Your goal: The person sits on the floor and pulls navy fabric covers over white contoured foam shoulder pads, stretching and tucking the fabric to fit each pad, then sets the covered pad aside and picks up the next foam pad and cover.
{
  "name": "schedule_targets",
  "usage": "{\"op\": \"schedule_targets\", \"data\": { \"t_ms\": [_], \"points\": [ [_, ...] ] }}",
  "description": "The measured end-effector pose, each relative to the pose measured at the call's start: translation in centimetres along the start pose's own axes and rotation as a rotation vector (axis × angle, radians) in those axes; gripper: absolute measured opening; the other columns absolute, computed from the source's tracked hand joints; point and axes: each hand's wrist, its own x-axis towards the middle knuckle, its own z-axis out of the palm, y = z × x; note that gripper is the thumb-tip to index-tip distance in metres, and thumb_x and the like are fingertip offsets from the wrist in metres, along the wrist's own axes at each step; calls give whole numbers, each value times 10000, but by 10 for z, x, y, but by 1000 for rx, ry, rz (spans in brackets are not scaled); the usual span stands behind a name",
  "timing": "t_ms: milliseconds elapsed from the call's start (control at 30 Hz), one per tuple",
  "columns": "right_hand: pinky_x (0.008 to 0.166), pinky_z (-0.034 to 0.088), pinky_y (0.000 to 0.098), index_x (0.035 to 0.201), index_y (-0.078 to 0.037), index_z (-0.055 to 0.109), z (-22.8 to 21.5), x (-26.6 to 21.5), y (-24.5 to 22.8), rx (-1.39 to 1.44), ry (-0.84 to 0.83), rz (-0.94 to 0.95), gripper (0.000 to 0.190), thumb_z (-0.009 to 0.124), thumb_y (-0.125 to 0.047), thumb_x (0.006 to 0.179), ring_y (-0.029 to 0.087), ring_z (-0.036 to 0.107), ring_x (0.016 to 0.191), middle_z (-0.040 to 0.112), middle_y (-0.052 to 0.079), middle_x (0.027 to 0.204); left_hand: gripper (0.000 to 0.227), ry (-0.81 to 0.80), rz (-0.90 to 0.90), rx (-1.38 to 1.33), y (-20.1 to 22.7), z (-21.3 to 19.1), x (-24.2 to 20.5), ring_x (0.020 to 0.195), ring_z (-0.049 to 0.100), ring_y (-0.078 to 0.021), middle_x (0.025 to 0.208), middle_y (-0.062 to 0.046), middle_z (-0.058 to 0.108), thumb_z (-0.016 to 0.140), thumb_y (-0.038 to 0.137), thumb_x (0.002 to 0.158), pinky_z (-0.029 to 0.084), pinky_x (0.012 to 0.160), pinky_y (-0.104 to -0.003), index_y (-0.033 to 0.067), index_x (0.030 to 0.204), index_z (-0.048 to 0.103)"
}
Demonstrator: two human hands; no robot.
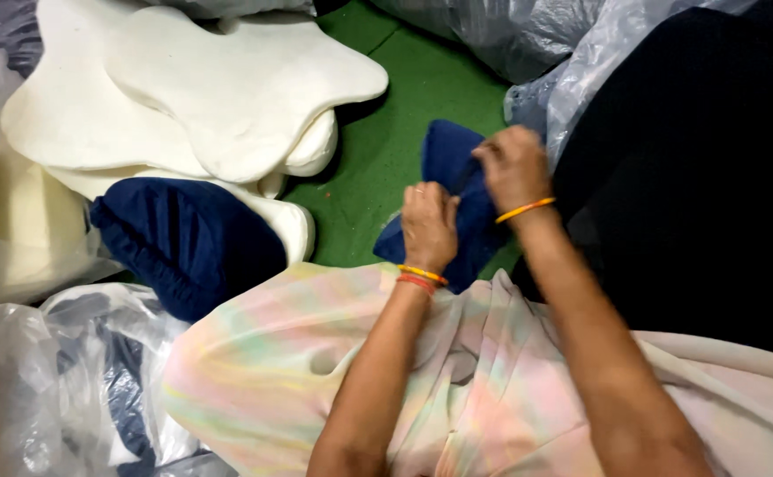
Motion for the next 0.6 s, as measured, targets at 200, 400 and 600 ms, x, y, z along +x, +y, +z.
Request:
{"op": "schedule_targets", "data": {
  "t_ms": [200,400,600],
  "points": [
    [673,519,410,858,-52,753,4,-5,46,216,-43,373,209,832,-246,865,278,682,761,699,126,854,177,-46,77,-44,17,1,-2,917,540,-386,920,-177,574,689,151,912,448,813,-497,40,897,553],
    [701,541,351,904,-73,779,3,-1,56,311,-229,492,215,815,-279,858,229,715,763,738,115,853,178,-52,102,-69,15,-8,-3,916,532,-388,921,-168,572,696,126,918,443,815,-497,38,890,544],
    [740,540,427,840,-82,794,-5,11,18,160,-293,268,243,822,-324,830,319,704,811,742,117,848,185,-43,54,-52,7,-4,-3,917,540,-386,921,-167,579,718,126,883,446,809,-489,40,882,555]
  ]
}}
